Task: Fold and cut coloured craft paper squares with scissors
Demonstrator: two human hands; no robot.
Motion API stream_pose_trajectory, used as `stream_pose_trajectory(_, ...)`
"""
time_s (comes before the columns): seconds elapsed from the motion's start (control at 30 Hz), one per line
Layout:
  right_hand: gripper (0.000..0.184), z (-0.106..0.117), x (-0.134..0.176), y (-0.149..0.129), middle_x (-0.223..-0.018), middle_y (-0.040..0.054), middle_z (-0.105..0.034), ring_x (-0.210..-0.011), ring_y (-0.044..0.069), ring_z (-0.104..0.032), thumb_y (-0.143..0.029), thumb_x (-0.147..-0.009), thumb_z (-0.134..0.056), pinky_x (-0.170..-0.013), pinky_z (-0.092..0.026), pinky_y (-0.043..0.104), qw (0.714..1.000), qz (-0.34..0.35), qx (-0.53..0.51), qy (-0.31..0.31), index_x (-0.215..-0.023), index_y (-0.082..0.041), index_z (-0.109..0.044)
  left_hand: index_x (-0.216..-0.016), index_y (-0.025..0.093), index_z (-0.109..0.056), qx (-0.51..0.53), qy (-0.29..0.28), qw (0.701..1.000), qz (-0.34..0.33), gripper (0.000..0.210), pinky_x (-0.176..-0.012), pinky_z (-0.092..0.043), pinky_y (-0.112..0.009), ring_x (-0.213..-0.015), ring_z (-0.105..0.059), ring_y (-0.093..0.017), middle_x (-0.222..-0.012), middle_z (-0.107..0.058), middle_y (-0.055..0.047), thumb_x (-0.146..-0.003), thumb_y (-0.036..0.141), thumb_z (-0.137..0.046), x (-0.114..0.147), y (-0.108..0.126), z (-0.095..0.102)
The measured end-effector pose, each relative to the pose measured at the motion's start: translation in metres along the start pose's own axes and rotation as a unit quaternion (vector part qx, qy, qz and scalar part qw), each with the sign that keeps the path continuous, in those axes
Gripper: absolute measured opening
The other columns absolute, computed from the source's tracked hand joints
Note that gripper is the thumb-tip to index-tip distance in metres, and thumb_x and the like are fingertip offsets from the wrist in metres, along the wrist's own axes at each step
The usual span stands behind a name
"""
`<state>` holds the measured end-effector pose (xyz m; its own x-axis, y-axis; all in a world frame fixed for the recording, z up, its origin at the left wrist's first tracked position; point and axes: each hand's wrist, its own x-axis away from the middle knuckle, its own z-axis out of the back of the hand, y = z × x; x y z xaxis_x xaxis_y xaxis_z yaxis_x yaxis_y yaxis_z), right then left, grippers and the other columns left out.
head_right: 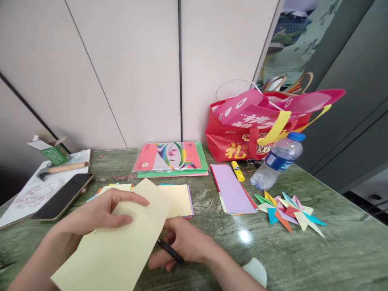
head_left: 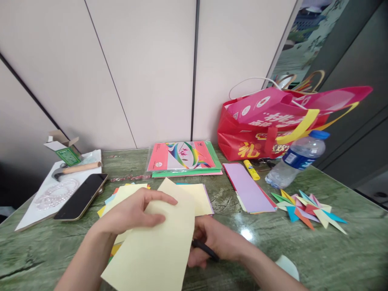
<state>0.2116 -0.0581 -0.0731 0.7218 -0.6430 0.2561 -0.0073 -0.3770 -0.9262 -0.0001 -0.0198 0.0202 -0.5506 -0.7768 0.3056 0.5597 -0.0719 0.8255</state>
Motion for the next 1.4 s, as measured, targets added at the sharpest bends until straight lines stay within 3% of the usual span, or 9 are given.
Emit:
stream_pose_trajectory(0.13,0.046,0.002,-0.002,-0.001,-0.062,-0.0018,-0.061,-0.053,0.009,-0.053,-0.036,-0.048,-0.08,-0.053,-0.044,0.021,0.999,0.018,-0.021,0.035,-0.084,-0.012,-0.062,-0.117,0.019,-0.053,0.18,0.117,0.976,0.034,0.05,-0.055,-0.044,-0.024,-0.064,-0.059,-0.015,-0.084,-0.067,-0.004,-0.073,0.042,-0.058,-0.006,-0.002,-0.001)
stream_pose_trajectory(0.3,0.05,-0.001,-0.001,-0.013,-0.069,0.0063,-0.066,-0.052,0.012,-0.057,-0.057,-0.065,-0.062,-0.057,-0.047,0.028,0.961,0.1,-0.135,0.219,-0.085,-0.013,-0.051,-0.12,0.015,-0.051,0.305,0.324,0.895,-0.039,0.054,-0.068,-0.047,-0.026,-0.082,-0.059,-0.017,-0.1,-0.065,-0.008,-0.074,0.043,-0.056,-0.023,-0.002,-0.016)
stream_pose_trajectory(0.43,0.052,0.001,-0.001,-0.016,-0.069,0.0023,-0.063,-0.061,0.013,-0.06,-0.049,-0.06,-0.071,-0.066,-0.048,0.032,0.926,0.157,-0.193,0.284,-0.091,-0.015,-0.047,-0.127,0.017,-0.044,0.372,0.336,0.862,-0.072,0.055,-0.08,-0.046,-0.029,-0.1,-0.054,-0.018,-0.122,-0.055,-0.009,-0.078,0.041,-0.053,-0.033,0.002,-0.038)
stream_pose_trajectory(0.67,0.051,0.006,-0.004,-0.013,-0.062,-0.0075,-0.048,-0.054,0.007,-0.05,-0.03,-0.05,-0.08,-0.057,-0.043,0.022,0.902,0.168,-0.189,0.351,-0.089,-0.017,-0.051,-0.138,0.026,-0.021,0.372,0.245,0.891,-0.091,0.065,-0.085,-0.045,-0.033,-0.1,-0.056,-0.019,-0.124,-0.053,-0.007,-0.081,0.041,-0.048,-0.035,0.013,-0.067)
stream_pose_trajectory(0.77,0.047,0.009,-0.005,-0.01,-0.063,-0.0076,-0.047,-0.055,0.005,-0.046,-0.028,-0.051,-0.08,-0.054,-0.039,0.019,0.891,0.188,-0.18,0.372,-0.088,-0.018,-0.053,-0.139,0.036,-0.003,0.352,0.317,0.872,-0.12,0.077,-0.082,-0.047,-0.03,-0.099,-0.056,-0.017,-0.125,-0.052,-0.003,-0.08,0.037,-0.052,-0.034,0.013,-0.062)
stream_pose_trajectory(0.97,0.04,0.013,-0.006,-0.007,-0.066,-0.0071,-0.044,-0.058,0.005,-0.041,-0.028,-0.055,-0.076,-0.055,-0.036,0.019,0.877,0.208,-0.148,0.407,-0.088,-0.018,-0.054,-0.138,0.035,0.002,0.375,0.524,0.739,-0.195,0.091,-0.064,-0.05,-0.025,-0.084,-0.061,-0.015,-0.114,-0.06,-0.006,-0.074,0.022,-0.061,-0.034,0.007,-0.035)
stream_pose_trajectory(1.07,0.04,0.014,-0.005,-0.008,-0.066,-0.007,-0.043,-0.06,0.006,-0.042,-0.027,-0.057,-0.074,-0.057,-0.036,0.019,0.878,0.21,-0.142,0.407,-0.089,-0.019,-0.054,-0.135,0.025,-0.027,0.444,0.47,0.748,-0.148,0.07,-0.06,-0.051,-0.024,-0.077,-0.062,-0.014,-0.105,-0.064,-0.007,-0.074,0.023,-0.061,-0.034,0.004,-0.027)
stream_pose_trajectory(1.17,0.039,0.015,-0.004,-0.011,-0.066,-0.0069,-0.044,-0.059,0.006,-0.041,-0.027,-0.057,-0.074,-0.055,-0.033,0.018,0.873,0.214,-0.12,0.422,-0.09,-0.019,-0.054,-0.114,0.017,-0.055,0.473,0.328,0.812,-0.092,0.042,-0.056,-0.053,-0.027,-0.077,-0.063,-0.018,-0.102,-0.066,-0.009,-0.073,0.027,-0.061,-0.034,0.002,-0.028)
stream_pose_trajectory(1.4,0.04,0.024,-0.004,-0.012,-0.069,-0.0044,-0.054,-0.058,0.008,-0.047,-0.029,-0.057,-0.072,-0.053,-0.036,0.02,0.855,0.244,-0.076,0.451,-0.091,-0.019,-0.054,-0.107,0.014,-0.058,0.407,0.181,0.895,-0.031,0.035,-0.048,-0.054,-0.027,-0.086,-0.063,-0.025,-0.116,-0.059,-0.013,-0.074,0.025,-0.062,-0.032,0.004,-0.042)
